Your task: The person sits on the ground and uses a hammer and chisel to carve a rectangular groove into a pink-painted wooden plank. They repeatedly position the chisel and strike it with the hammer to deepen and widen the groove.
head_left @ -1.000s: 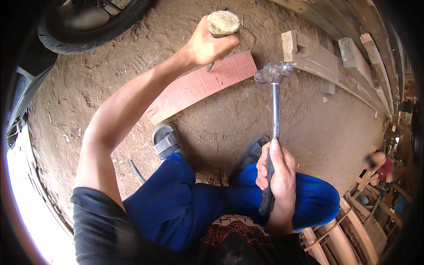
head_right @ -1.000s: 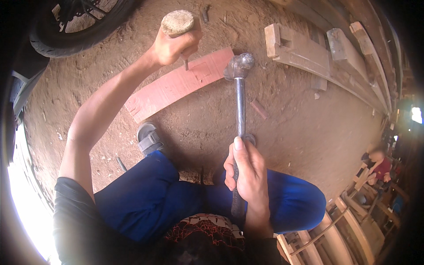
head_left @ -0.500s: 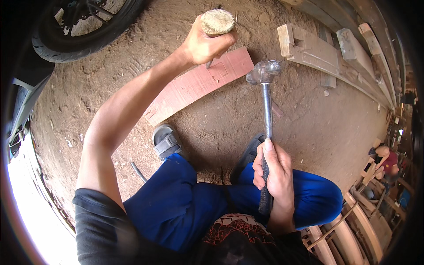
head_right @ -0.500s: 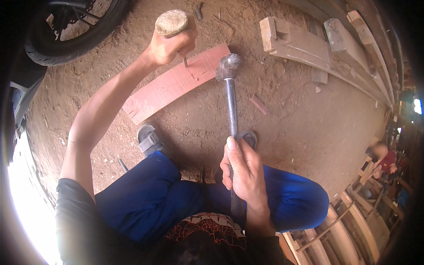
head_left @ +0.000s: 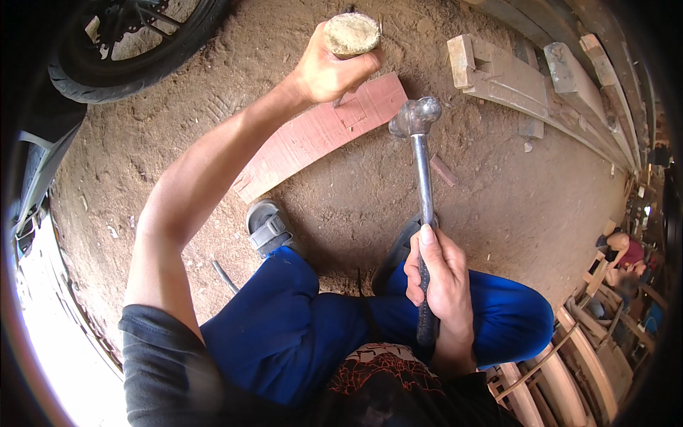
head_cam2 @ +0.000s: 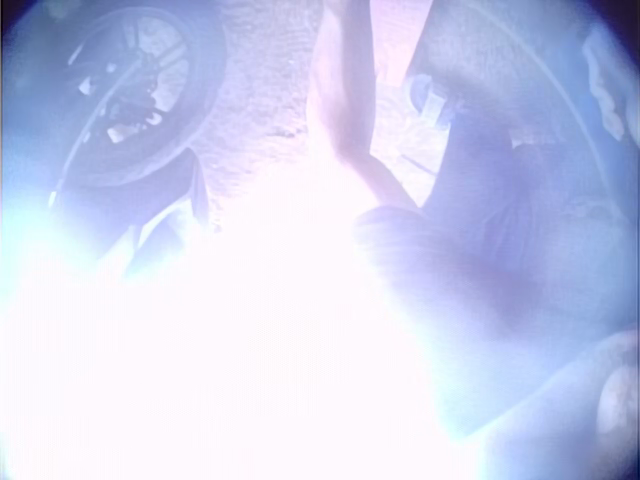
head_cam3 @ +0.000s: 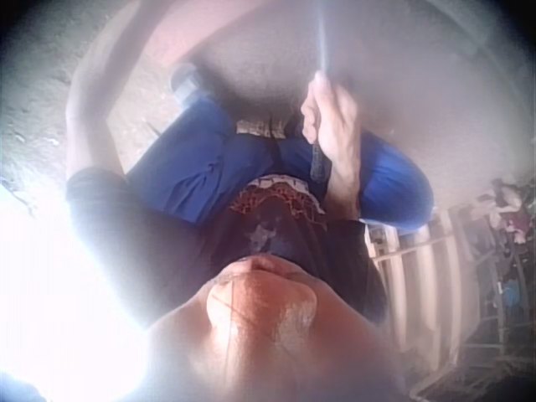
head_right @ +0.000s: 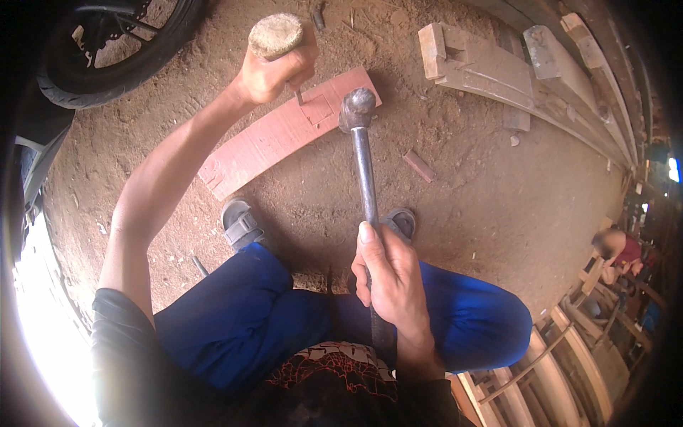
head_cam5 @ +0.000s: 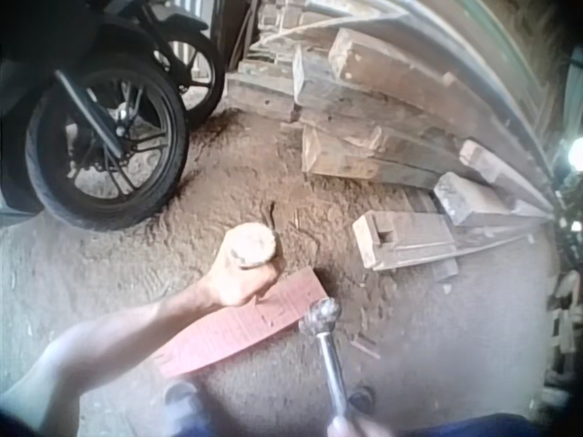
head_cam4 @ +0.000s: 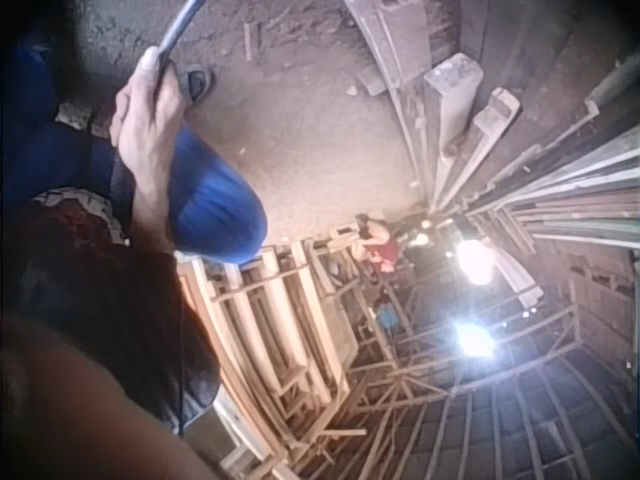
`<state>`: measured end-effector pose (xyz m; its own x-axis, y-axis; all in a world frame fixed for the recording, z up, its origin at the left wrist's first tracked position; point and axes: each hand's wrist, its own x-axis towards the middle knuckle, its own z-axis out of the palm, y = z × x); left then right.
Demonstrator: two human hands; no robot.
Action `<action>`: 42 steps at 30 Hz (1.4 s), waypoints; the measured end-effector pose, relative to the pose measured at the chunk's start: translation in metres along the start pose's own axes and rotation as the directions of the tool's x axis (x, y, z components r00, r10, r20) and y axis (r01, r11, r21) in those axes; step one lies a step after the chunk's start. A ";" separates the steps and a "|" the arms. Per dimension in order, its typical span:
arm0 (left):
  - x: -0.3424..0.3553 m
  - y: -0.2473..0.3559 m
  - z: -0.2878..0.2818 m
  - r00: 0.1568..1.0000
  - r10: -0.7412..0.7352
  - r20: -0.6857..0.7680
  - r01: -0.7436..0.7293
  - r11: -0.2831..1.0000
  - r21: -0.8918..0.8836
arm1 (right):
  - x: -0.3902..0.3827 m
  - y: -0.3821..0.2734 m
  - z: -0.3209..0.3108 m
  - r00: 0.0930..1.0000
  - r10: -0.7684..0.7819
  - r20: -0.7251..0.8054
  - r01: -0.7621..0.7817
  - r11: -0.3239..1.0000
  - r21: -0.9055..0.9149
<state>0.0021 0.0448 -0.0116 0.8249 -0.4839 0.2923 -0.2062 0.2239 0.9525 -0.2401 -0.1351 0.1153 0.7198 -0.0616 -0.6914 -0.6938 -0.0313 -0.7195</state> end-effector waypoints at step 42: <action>-0.003 -0.004 0.013 0.999 -0.037 0.036 0.034 0.996 0.086 | 0.000 -0.040 0.058 0.917 -0.398 -0.038 0.383 0.901 -0.206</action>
<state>-0.0063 0.0341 -0.0151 0.8124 -0.5222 0.2595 -0.2227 0.1334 0.9657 -0.2107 -0.0761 0.1400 0.9351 -0.0815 -0.3448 -0.3539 -0.2568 -0.8993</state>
